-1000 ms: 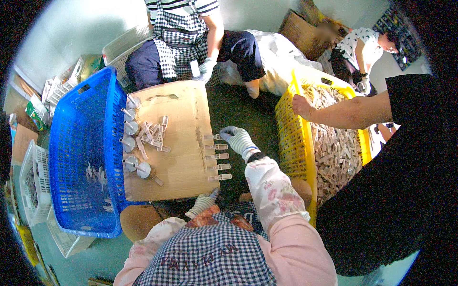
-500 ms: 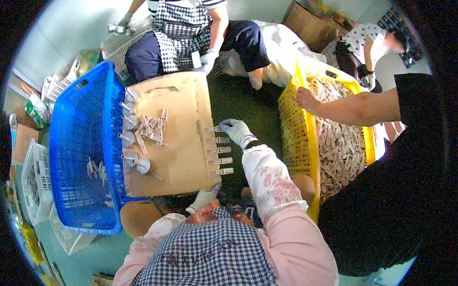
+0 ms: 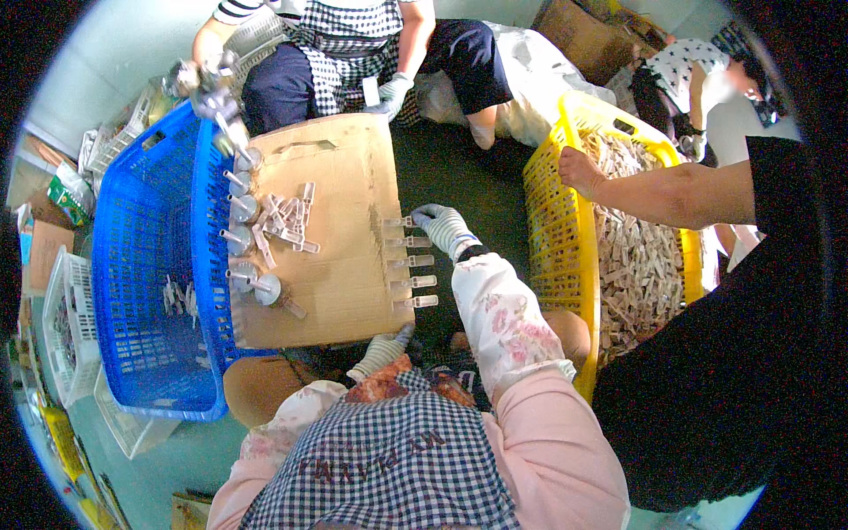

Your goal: Manually assembling small plastic and metal components, including placing caps on bases and securing them with metal clips.

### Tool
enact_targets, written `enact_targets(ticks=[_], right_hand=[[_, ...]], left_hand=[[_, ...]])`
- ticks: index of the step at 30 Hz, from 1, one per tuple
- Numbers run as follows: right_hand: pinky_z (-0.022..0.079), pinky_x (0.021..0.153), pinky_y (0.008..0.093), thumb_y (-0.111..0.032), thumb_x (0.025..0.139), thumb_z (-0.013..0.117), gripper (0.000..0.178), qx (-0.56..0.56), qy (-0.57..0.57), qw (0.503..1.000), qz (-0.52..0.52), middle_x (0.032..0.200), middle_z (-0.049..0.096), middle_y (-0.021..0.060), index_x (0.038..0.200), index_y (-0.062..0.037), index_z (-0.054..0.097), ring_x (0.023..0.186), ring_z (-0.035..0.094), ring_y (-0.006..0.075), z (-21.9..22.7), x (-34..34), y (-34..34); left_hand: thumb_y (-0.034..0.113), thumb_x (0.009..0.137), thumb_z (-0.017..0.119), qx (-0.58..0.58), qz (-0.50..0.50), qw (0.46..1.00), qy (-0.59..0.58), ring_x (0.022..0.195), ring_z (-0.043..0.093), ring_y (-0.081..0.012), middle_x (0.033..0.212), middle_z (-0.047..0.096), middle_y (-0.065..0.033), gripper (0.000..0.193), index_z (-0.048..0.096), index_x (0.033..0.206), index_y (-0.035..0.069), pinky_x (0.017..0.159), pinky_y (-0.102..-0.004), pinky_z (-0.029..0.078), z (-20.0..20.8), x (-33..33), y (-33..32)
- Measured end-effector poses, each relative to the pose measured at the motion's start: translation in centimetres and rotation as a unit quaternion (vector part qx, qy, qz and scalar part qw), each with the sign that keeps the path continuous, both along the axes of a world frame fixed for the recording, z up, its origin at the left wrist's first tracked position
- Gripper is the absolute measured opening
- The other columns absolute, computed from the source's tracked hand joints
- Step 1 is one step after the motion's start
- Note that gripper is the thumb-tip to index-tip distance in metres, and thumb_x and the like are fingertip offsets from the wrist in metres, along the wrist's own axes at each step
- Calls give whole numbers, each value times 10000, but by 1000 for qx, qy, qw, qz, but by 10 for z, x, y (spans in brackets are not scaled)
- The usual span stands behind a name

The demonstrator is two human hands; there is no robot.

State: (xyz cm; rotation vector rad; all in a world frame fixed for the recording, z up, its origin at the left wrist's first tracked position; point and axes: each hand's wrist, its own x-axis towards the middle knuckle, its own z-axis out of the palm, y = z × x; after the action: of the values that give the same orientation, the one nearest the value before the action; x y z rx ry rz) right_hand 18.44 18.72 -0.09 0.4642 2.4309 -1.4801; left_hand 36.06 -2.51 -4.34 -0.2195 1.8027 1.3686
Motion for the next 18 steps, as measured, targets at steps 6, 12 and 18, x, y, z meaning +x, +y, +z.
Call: enact_targets(ticks=[6,12,18], right_hand=[[463,915,344,-437,846,685,614,-11,-29,1000,1,1098,674,134,1292,-37,551,1013,620,248,8,-8,-28],[388,1038,420,-556,705,751,936,251,-66,965,47,1329,549,155,1424,-73,396,1250,505,305,22,-19,-30],[280,1081,499,-433,719,736,564,388,249,876,141,1300,564,66,1213,-195,608,1287,429,295,54,-11,-88]], left_hand=[[629,929,415,-44,-46,992,109,1066,608,-362,1048,676,-211,686,647,1132,16,926,-377,449,-25,5,-7],[584,941,434,12,15,989,148,1200,530,-358,1240,602,-206,643,590,1233,32,996,-380,405,-41,10,4],[501,955,479,3,-36,972,231,1220,513,-358,1277,586,-185,553,555,1283,62,1019,-382,391,-60,9,-4]])
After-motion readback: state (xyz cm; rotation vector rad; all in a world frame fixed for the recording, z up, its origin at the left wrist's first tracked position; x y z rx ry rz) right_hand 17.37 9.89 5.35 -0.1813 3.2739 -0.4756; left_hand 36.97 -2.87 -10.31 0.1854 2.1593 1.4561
